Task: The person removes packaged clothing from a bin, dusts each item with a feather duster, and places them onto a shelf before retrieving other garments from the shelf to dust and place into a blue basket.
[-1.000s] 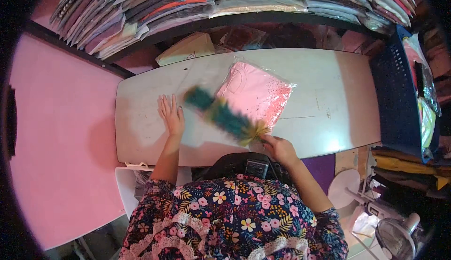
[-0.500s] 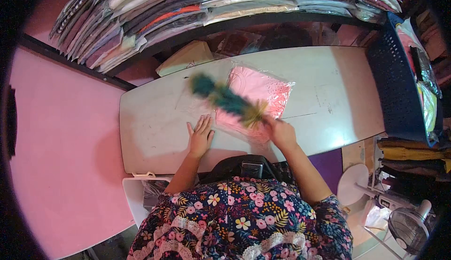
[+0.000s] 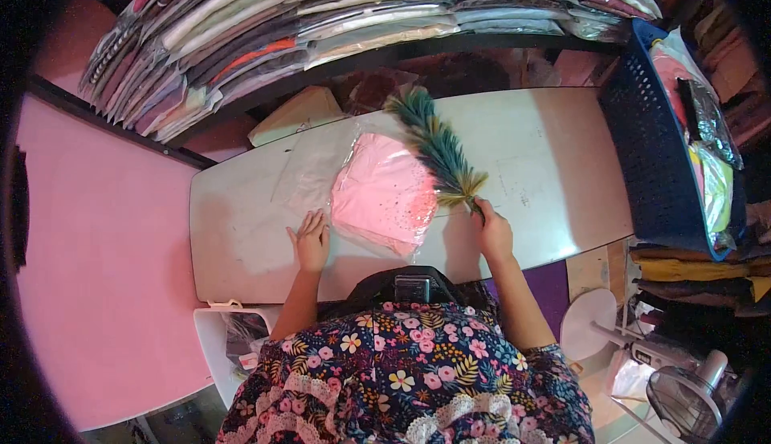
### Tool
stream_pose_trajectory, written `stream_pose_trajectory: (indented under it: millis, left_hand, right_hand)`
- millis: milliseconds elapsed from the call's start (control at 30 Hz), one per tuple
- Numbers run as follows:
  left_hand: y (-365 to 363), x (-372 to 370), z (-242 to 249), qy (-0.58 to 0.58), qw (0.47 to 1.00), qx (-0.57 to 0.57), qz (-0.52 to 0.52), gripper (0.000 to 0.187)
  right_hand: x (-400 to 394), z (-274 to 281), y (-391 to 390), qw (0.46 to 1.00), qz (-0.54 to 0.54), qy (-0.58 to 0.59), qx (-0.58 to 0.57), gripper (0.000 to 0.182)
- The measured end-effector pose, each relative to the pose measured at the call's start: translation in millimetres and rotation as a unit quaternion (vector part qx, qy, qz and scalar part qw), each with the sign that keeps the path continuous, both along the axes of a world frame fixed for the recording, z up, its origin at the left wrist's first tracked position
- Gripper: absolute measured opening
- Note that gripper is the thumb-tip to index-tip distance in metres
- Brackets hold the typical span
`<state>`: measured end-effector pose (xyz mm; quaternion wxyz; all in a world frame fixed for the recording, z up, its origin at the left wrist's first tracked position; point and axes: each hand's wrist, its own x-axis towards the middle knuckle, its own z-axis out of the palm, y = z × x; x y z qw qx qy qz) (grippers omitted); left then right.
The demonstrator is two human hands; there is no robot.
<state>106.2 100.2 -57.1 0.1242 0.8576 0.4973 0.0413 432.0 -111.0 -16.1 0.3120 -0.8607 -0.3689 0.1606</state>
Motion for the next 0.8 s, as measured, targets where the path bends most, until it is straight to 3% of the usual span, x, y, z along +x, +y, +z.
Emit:
stream_pose_trajectory:
  millis: [67, 133, 167, 200, 267, 333, 400, 633, 667, 700, 733, 800]
  left_hand:
    - [5, 5, 4, 0.028, 0.998, -0.047, 0.021, 0.043]
    - [8, 13, -11, -0.148, 0.98, -0.016, 0.131, 0.056]
    - [10, 19, -17, -0.149, 0.98, -0.013, 0.13, 0.056]
    - [11, 24, -24, -0.184, 0.975, -0.007, 0.126, 0.061]
    - [9, 40, -17, -0.22, 0.968, 0.003, 0.124, 0.065]
    - [8, 51, 3, -0.059, 0.978, -0.077, 0.185, 0.068]
    - [11, 40, -10, -0.076, 0.976, -0.065, 0.194, 0.07]
    - [-8, 12, -16, -0.101, 0.992, -0.046, 0.062, 0.072]
    - [-20, 28, -9, -0.097, 0.994, -0.05, 0.021, 0.071]
    - [-37, 49, -9, -0.085, 0.995, -0.06, -0.002, 0.071]
    - [-54, 73, -8, -0.083, 0.995, -0.058, 0.001, 0.071]
    - [-85, 121, -6, -0.096, 0.99, -0.081, -0.066, 0.066]
  right_hand:
    - [-7, 4, -4, 1.0, 0.018, 0.022, 0.008, 0.03]
    - [-19, 4, -10, 0.984, 0.151, -0.014, 0.091, 0.031]
    - [-25, 10, -15, 0.985, 0.169, -0.01, -0.024, 0.033]
    - [-27, 8, -17, 0.985, 0.171, -0.01, -0.022, 0.033]
    - [-26, -4, -18, 0.992, 0.114, -0.018, -0.058, 0.033]
    - [-18, -13, -19, 0.999, 0.029, -0.028, -0.018, 0.032]
    - [0, -15, -27, 0.998, -0.032, -0.054, 0.03, 0.033]
    - [52, 13, -69, 0.973, -0.139, -0.1, -0.156, 0.038]
    - [66, 13, -74, 0.944, -0.133, -0.287, -0.098, 0.038]
    - [87, 13, -82, 0.877, -0.122, -0.463, -0.034, 0.038]
    - [111, 11, -85, 0.878, -0.12, -0.461, -0.031, 0.038]
    - [160, 7, -73, 0.966, -0.021, -0.223, 0.128, 0.037]
